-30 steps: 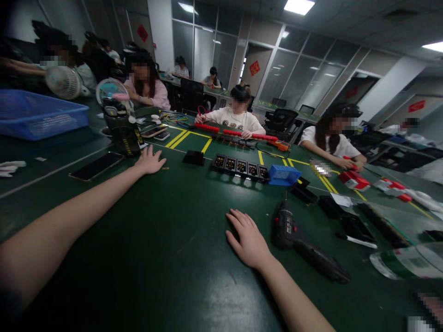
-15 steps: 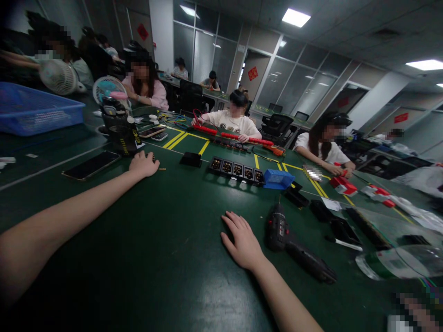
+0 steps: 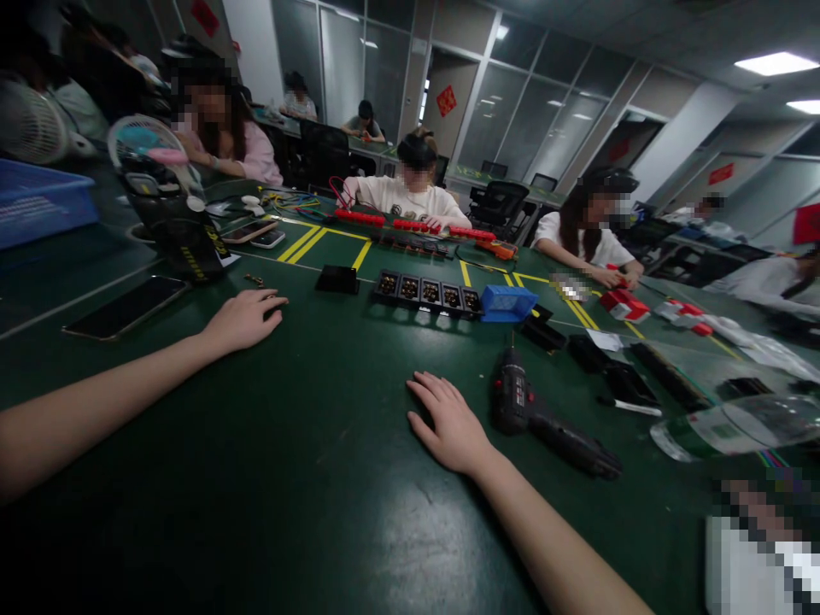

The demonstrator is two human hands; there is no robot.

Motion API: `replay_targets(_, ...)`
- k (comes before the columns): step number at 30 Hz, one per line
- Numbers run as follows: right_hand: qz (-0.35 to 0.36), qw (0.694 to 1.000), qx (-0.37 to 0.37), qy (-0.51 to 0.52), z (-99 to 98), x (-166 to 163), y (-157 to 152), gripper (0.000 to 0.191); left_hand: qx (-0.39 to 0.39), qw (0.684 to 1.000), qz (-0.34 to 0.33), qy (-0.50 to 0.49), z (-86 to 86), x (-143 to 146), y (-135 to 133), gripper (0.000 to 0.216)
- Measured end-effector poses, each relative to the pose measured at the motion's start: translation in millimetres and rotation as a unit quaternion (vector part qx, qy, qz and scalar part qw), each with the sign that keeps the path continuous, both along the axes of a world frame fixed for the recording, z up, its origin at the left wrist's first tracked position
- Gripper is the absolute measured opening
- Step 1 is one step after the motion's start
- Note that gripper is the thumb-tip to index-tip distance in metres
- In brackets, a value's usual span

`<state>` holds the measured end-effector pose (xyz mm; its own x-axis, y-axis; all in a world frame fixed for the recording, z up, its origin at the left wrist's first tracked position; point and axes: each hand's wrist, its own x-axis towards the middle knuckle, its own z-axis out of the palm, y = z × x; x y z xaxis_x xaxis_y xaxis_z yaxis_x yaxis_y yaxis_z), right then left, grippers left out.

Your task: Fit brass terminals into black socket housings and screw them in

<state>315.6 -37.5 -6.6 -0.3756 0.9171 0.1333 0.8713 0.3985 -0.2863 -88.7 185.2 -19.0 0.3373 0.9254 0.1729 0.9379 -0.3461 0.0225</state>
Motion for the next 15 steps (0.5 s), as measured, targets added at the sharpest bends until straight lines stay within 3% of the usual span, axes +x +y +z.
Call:
replay_targets(4, -0.052, 0.998, 0.016, 0.021, -2.1, 0, 0, 0.056, 0.015, 1.0, -0.022, 0.005, -5.0, -3, 6, 0.058)
replay_targets(8, -0.113, 0.992, 0.032, 0.049, -5.6, 1, 2, 0.061, -0.024, 0.998, -0.048, -0.018, -7.7, 21, -24, 0.059)
replay_targets(13, -0.094, 0.994, 0.014, 0.049, -2.5, 0, 0, 0.065, -0.074, 0.963, -0.254, -0.043, -2.0, 62, -92, 0.064)
replay_targets(15, -0.076, 0.996, 0.005, 0.04, -0.4, -1, -1, 0.068, -0.07, 0.957, -0.278, -0.054, 0.8, 66, -102, 0.065)
